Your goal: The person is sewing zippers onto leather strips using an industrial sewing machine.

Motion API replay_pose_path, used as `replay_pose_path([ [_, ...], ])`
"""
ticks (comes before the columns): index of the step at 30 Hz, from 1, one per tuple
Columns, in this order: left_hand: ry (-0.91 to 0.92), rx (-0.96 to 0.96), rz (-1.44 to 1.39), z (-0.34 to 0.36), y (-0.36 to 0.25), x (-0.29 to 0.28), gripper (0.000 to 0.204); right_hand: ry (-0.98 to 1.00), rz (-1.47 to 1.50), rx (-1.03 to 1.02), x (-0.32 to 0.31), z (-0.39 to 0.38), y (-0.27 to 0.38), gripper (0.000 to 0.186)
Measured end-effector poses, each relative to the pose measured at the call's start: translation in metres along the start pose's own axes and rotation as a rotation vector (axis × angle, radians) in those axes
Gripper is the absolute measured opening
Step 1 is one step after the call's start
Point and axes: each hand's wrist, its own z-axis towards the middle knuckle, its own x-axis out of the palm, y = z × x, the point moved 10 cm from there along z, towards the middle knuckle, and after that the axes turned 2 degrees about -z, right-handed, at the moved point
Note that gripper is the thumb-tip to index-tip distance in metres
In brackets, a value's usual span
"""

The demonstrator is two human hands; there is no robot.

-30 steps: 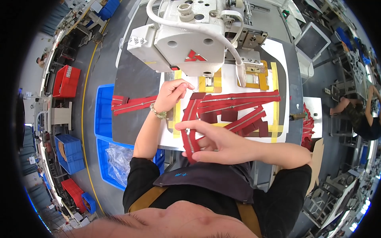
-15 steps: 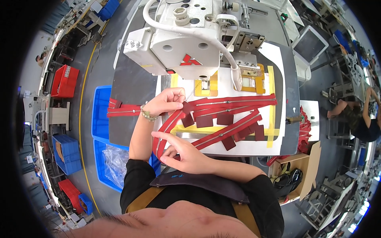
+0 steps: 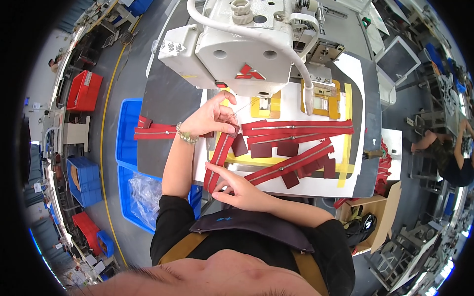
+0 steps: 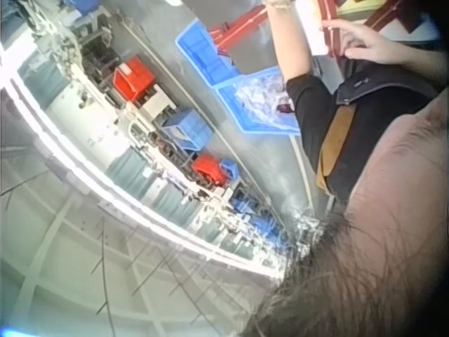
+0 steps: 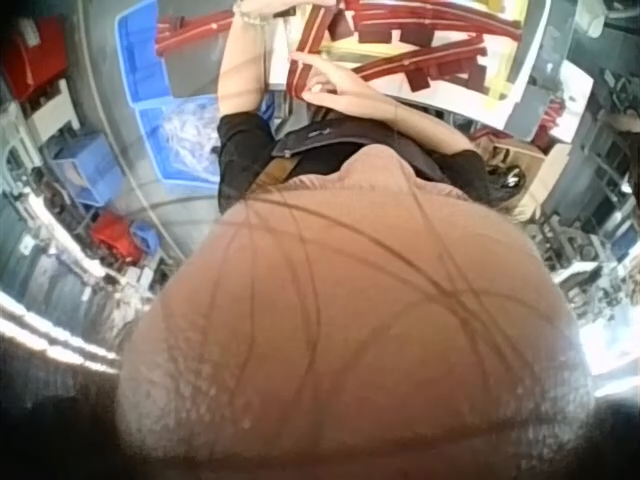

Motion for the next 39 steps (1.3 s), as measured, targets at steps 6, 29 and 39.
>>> replay_pose_path([
  [6, -0.021, 0.012, 0.049, 0.000, 0.003, -0.025, 0.052, 0.088, 0.038, -0.023, 0.008, 0.004, -0.012, 0.066],
  [29, -0.163, -0.001, 0.170, -0.003, -0.001, -0.017, 0.017, -0.511, 0.032, 0.035, -0.108, 0.021, 0.013, 0.017],
  [39, -0.223, -0.027, 0.146, -0.007, -0.005, -0.023, 0.019, -0.499, 0.074, 0.076, -0.104, 0.023, 0.004, 0.014],
])
